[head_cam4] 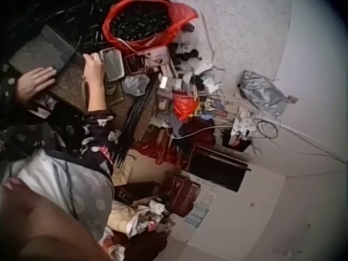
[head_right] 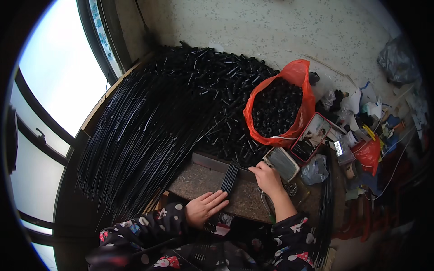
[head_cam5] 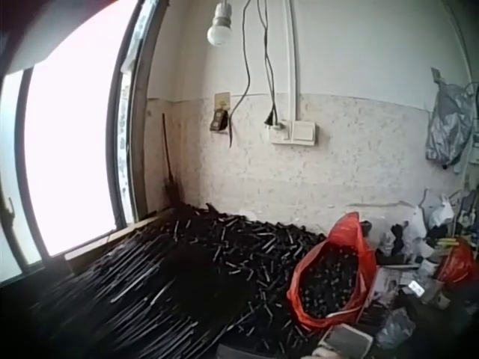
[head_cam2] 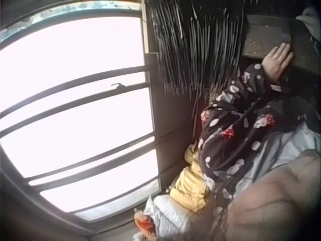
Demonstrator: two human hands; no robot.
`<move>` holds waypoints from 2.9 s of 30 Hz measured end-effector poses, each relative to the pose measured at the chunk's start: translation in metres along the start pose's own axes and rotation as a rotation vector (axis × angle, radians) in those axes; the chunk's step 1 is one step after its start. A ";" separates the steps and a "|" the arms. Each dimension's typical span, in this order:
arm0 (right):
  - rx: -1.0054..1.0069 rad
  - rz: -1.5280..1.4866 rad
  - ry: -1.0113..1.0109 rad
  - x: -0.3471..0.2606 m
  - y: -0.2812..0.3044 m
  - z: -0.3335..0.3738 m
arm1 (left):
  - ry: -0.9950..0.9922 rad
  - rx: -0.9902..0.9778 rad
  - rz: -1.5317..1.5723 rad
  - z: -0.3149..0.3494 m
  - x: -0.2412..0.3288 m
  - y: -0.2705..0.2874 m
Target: Assembling small plastic connectors onto black wires and crimping them using pliers.
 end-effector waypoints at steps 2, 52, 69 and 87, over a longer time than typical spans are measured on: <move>0.016 -0.013 -0.012 0.000 0.000 -0.002 | 0.020 0.004 0.019 0.001 -0.001 0.003; -0.024 -0.030 -0.096 -0.018 -0.014 -0.015 | 0.072 -0.085 0.010 0.008 0.003 -0.007; 0.184 0.370 0.294 -0.020 0.018 -0.001 | 0.013 -0.038 -0.095 0.011 0.010 -0.002; -0.061 -1.103 -0.036 -0.170 0.078 0.070 | -0.081 0.122 0.113 0.018 0.012 0.002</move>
Point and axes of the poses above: each hand's wrist, its own z-axis away from the middle knuckle, its own y-axis out of the back of the hand, x = y × z, the point moved 8 cm from there along -z, towards the middle knuckle, and after that the axes turned 15 degrees about z, right-handed, at the moved point
